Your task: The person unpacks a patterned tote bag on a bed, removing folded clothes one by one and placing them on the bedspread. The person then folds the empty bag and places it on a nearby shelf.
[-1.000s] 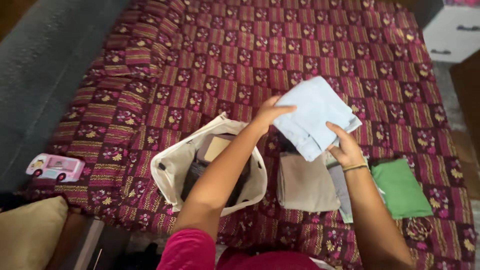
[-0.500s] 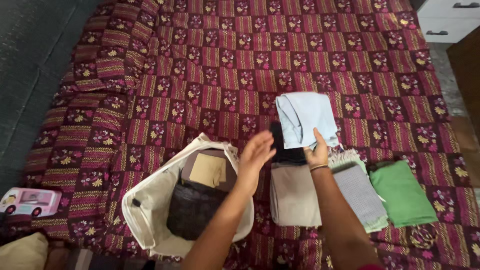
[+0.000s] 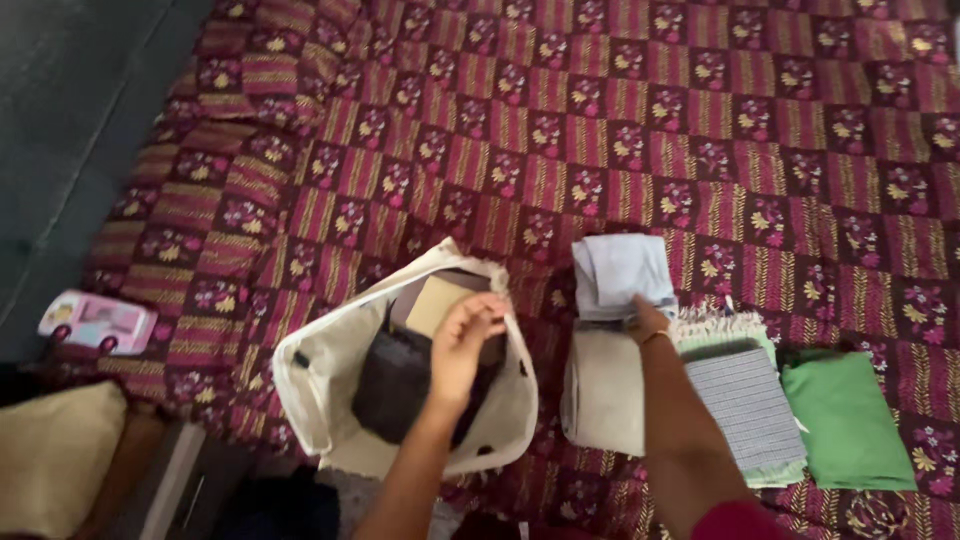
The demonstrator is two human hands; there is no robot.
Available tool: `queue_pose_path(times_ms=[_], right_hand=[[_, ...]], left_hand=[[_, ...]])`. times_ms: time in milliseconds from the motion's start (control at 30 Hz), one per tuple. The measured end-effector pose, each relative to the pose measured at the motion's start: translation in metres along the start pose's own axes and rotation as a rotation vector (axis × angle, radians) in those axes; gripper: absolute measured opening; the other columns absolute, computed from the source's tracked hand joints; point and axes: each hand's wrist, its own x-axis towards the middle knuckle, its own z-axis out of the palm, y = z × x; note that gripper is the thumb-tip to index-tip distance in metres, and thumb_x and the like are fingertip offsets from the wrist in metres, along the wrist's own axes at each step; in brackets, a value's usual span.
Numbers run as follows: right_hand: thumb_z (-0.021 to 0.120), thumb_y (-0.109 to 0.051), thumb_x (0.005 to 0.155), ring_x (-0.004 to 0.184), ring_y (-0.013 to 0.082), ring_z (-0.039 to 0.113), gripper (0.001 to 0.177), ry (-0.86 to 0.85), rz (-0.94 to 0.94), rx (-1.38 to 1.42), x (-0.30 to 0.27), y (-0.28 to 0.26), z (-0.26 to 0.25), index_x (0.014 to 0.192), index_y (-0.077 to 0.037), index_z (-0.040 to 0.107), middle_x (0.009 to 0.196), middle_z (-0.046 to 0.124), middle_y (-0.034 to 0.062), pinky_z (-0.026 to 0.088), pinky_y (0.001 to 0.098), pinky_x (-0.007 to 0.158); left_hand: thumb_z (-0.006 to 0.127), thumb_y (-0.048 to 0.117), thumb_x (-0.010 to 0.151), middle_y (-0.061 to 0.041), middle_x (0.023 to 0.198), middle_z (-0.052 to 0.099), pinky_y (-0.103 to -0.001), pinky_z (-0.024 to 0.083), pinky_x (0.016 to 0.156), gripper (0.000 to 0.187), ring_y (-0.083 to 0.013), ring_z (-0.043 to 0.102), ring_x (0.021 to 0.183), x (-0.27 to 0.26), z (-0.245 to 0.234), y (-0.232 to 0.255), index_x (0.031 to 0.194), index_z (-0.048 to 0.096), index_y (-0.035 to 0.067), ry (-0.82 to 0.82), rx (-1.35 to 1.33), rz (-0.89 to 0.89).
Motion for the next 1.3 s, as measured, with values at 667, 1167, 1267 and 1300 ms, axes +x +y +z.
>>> queue_pose_path(times_ms=[667, 1167, 1267, 1300], right_hand=[[0.065, -0.001, 0.094, 0.125, 0.0274, 0.061, 0.035, -0.597, -1.302, -0.787, -0.265, 0.086, 0.082, 0.129, -0.004, 0.056, 0.131, 0.059, 0.0148, 0.048, 0.0395, 0.109], [0.064, 0.001, 0.092, 0.103, 0.0189, 0.069, 0.055, -0.719, -0.963, -1.018, -0.267, 0.123, 0.059, 0.144, -0.006, 0.047, 0.123, 0.061, 0.0123, 0.056, 0.0316, 0.095], [0.064, 0.003, 0.092, 0.105, 0.0188, 0.069, 0.056, -0.716, -0.951, -0.988, -0.263, 0.129, 0.059, 0.144, -0.006, 0.045, 0.124, 0.06, 0.0124, 0.057, 0.031, 0.095], [0.064, 0.004, 0.091, 0.106, 0.0188, 0.069, 0.057, -0.712, -0.931, -0.976, -0.263, 0.131, 0.059, 0.144, -0.006, 0.045, 0.124, 0.06, 0.0124, 0.057, 0.0311, 0.095]], left_hand=[[0.055, 0.026, 0.095, -0.019, 0.145, 0.056, -0.051, 0.049, 0.105, 0.042, -0.0373, 0.055, 0.133, -0.011, -0.218, -0.167, 0.133, 0.063, 0.01, 0.35, 1.401, -0.835], [0.071, 0.028, 0.077, -0.017, 0.141, 0.06, -0.046, 0.049, 0.103, 0.064, -0.0346, 0.058, 0.128, -0.007, -0.264, -0.153, 0.137, 0.06, 0.009, -0.055, 1.38, -0.806], [0.074, 0.029, 0.073, -0.017, 0.141, 0.06, -0.045, 0.049, 0.103, 0.069, -0.034, 0.059, 0.127, -0.005, -0.265, -0.151, 0.138, 0.059, 0.008, -0.102, 1.389, -0.808], [0.075, 0.029, 0.072, -0.017, 0.14, 0.061, -0.045, 0.049, 0.103, 0.071, -0.0339, 0.059, 0.127, -0.004, -0.264, -0.152, 0.138, 0.059, 0.008, -0.115, 1.392, -0.805]])
